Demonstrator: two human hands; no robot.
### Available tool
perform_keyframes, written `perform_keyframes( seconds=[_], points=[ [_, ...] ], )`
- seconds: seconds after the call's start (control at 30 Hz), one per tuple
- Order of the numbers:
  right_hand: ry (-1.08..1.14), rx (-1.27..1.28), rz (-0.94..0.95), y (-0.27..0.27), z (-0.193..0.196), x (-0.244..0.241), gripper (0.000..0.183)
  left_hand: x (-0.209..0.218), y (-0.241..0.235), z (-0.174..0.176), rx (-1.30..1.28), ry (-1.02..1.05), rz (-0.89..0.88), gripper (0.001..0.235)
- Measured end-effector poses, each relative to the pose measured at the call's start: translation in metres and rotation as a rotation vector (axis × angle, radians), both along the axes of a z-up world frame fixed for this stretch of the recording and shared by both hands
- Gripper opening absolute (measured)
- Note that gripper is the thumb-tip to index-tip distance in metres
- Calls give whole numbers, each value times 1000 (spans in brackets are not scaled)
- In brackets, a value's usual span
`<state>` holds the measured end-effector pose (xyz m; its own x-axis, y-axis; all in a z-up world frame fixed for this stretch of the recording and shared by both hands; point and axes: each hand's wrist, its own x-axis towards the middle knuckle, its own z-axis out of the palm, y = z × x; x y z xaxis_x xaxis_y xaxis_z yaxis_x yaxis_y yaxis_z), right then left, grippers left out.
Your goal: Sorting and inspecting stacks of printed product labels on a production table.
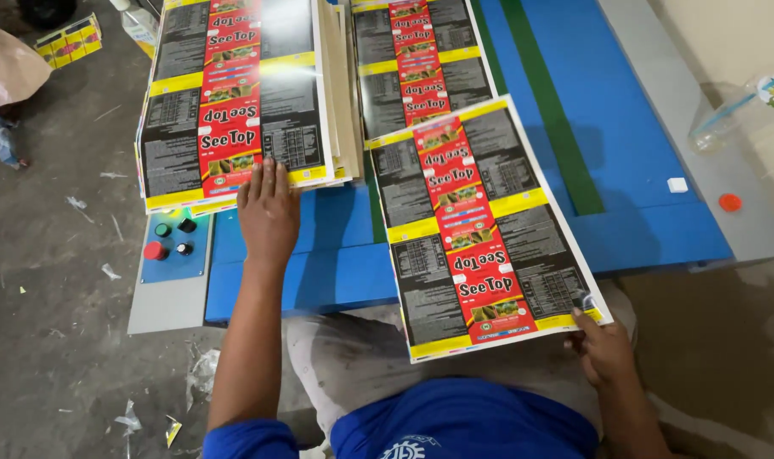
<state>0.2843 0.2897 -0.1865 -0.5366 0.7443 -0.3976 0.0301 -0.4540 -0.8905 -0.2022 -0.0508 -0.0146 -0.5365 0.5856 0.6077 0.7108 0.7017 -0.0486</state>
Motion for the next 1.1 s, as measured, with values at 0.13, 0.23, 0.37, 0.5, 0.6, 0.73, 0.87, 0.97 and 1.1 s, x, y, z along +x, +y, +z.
perform_keyframes(
  seconds=[0.13,0.23,0.37,0.5,0.6,0.73,0.87,0.97,1.1],
  points=[
    [-21,46,35,-6,1,-3,22,13,-5,17,7,54,-21,35],
    [-90,49,37,-7,0,-10,21,37,-6,39,60,50,-61,21],
    [-44,66,94,-20,17,-28,22,76,-6,55,148,10,-91,18],
    [0,124,190,-22,10,-49,18,100,-7,51,191,-43,-77,20],
    [0,150,194,-19,17,-68,16,109,-7,46,196,-66,-56,21],
    [-45,224,181,0,17,-103,19,115,-7,45,203,-92,-46,21],
    [-21,137,184,10,40,-139,22,117,-4,43,208,-93,-49,21],
    [-29,74,202,16,46,-153,26,118,-4,45,224,-109,-50,20],
    [-113,-20,149,12,51,-154,41,122,-6,46,260,-120,-88,22]
  ],
)
